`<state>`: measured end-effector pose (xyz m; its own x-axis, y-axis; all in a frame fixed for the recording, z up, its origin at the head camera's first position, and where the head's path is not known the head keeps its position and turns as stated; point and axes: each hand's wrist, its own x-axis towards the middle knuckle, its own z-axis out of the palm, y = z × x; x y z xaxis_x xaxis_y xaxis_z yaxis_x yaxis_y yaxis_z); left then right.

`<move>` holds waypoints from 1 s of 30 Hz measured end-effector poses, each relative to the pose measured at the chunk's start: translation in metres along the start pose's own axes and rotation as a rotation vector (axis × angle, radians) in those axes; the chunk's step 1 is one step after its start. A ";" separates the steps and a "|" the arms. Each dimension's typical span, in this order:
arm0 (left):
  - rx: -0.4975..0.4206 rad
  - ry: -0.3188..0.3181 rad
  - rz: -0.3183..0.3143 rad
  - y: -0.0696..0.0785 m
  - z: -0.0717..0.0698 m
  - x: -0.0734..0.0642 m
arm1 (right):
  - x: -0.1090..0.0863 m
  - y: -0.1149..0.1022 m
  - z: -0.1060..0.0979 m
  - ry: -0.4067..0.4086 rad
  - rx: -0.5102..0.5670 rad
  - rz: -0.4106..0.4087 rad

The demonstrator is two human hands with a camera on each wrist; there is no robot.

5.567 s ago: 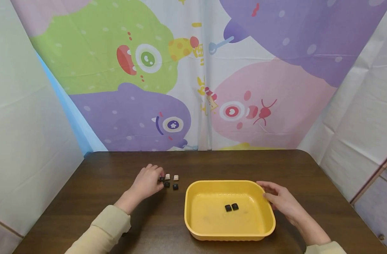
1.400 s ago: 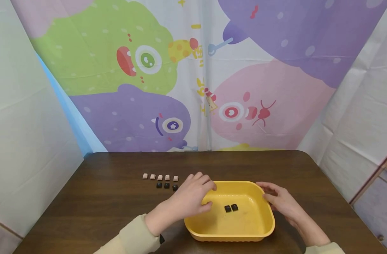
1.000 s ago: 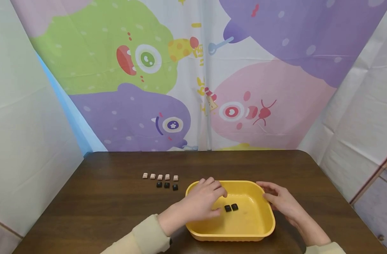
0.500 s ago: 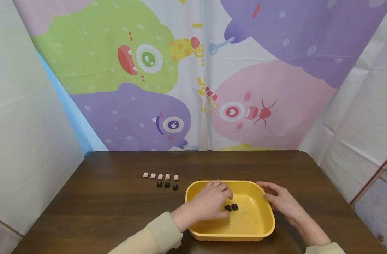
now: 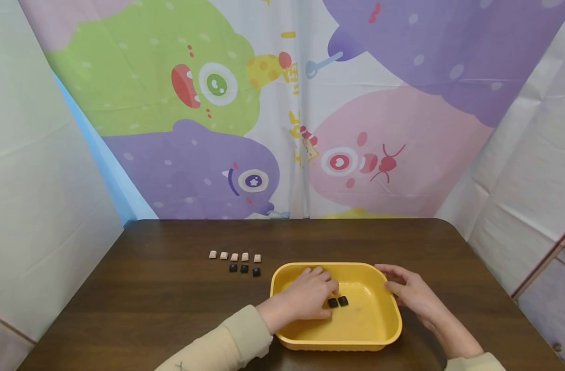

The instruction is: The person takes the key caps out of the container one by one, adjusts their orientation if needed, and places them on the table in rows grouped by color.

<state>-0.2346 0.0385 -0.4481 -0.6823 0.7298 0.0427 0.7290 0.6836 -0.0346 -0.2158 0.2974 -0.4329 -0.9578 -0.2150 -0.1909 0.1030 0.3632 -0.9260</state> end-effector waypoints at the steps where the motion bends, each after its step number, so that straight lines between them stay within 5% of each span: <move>1: 0.006 0.001 0.003 0.000 0.001 0.000 | 0.000 0.000 0.000 -0.001 0.000 0.000; 30: 0.013 0.063 -0.004 0.000 -0.002 -0.002 | -0.001 0.001 0.001 0.012 -0.007 -0.005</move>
<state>-0.2331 0.0366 -0.4461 -0.6802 0.7253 0.1061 0.7252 0.6869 -0.0470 -0.2148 0.2972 -0.4340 -0.9615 -0.2060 -0.1820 0.0962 0.3681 -0.9248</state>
